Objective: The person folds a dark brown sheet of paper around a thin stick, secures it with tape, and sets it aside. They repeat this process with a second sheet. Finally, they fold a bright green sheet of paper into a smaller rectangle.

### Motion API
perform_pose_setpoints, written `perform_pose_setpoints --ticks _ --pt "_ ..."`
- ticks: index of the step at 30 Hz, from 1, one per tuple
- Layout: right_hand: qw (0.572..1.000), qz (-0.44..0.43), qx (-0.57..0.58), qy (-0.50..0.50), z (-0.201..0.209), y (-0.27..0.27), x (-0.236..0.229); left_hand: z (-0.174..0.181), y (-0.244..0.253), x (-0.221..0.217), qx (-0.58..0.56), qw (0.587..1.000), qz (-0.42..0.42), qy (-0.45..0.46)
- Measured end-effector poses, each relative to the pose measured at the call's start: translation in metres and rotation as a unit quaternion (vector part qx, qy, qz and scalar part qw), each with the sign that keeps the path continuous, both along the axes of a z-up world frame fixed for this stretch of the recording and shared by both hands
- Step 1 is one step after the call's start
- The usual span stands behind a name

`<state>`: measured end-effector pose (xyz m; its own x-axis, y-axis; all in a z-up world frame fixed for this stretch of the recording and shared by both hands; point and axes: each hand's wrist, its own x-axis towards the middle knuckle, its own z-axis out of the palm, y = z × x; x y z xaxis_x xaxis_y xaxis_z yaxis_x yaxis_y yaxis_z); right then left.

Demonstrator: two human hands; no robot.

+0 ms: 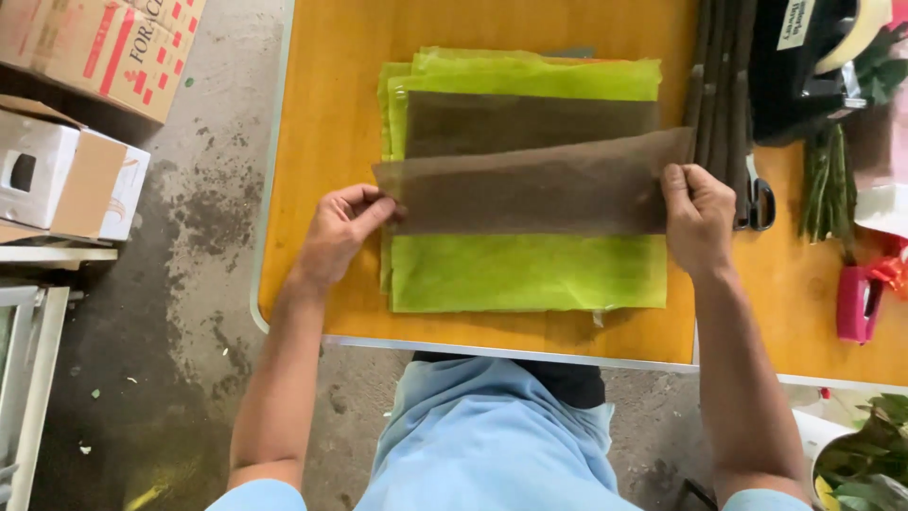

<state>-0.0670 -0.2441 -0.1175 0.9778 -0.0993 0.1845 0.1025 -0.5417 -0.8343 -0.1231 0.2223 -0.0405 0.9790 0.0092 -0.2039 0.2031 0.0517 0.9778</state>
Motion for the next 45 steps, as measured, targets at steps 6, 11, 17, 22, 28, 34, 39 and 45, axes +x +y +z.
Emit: perform_pose_setpoints --ticks 6,11,17,22,28,34,39,45 --pt "0.995 -0.024 -0.093 0.013 -0.027 -0.009 0.037 -0.035 -0.012 0.051 0.047 0.997 0.056 0.03" --pt "0.987 -0.043 -0.13 0.082 -0.011 0.003 0.047 -0.073 -0.007 0.08 0.292 0.953 0.07 -0.046" --pt "0.977 -0.024 -0.16 0.142 0.018 0.019 0.055 -0.075 -0.019 0.086 0.406 0.881 0.039 -0.239" --pt "0.967 -0.024 -0.183 0.176 0.022 0.019 0.059 -0.096 -0.023 0.092 0.504 0.839 0.032 -0.203" --pt "0.968 -0.013 -0.21 0.139 0.012 0.019 0.057 -0.041 -0.1 0.071 0.629 0.715 0.005 -0.306" --pt "0.965 -0.024 -0.191 0.179 0.003 0.014 0.065 -0.054 -0.138 0.077 0.58 0.774 -0.164 -0.194" --pt "0.959 -0.046 -0.275 0.043 0.064 0.063 0.037 -0.064 -0.136 0.077 0.578 0.779 -0.148 -0.194" --pt "0.925 0.153 -0.322 -0.132 0.048 0.166 -0.007 -0.065 -0.138 0.077 0.615 0.753 -0.169 -0.162"
